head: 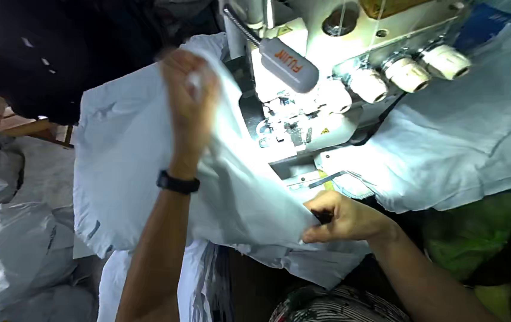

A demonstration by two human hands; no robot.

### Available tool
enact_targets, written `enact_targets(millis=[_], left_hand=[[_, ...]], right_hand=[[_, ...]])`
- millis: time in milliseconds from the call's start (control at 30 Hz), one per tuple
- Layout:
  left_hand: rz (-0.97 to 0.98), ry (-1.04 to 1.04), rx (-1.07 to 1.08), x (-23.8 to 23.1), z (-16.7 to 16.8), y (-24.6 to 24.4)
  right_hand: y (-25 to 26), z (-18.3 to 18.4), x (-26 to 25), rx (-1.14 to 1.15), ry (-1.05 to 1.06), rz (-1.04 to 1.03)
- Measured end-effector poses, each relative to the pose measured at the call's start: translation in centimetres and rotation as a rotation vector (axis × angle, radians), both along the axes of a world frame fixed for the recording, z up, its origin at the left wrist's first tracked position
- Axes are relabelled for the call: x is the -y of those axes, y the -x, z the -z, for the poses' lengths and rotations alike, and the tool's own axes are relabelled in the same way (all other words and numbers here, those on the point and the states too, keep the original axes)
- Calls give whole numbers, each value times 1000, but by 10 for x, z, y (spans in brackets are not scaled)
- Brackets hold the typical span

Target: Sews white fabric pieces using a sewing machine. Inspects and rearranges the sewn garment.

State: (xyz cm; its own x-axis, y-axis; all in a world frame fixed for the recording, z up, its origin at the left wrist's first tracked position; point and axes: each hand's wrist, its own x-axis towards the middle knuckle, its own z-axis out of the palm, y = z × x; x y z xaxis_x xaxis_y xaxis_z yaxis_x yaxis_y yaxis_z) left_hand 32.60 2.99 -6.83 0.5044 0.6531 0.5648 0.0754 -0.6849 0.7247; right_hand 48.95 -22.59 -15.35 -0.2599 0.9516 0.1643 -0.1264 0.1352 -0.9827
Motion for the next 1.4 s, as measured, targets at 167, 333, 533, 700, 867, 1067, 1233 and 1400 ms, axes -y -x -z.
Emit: enact_targets(millis=[167, 333, 533, 700, 867, 1067, 1233, 1400], left_hand=[[9, -176, -713, 74, 29, 21], [-6, -213, -818, 78, 24, 10], [-86, -315, -414, 65, 25, -8], [395, -199, -340, 163, 33, -47], [846, -217, -377, 194, 67, -130], [918, -425, -756, 207, 70, -178], [1021, -195, -1163, 196, 42, -188], [647, -258, -616, 166, 2, -215]], right_hand=[[-12, 39, 53, 192, 339, -43], [-11, 38, 51, -9, 370, 26], [-32, -12, 66, 404, 147, 266], [-97, -26, 101, 784, 140, 862], [-136, 10, 78, 974, 324, 973], [-143, 4, 67, 945, 492, 923], [-155, 5, 80, 715, 375, 800], [-186, -34, 83, 728, 391, 896]])
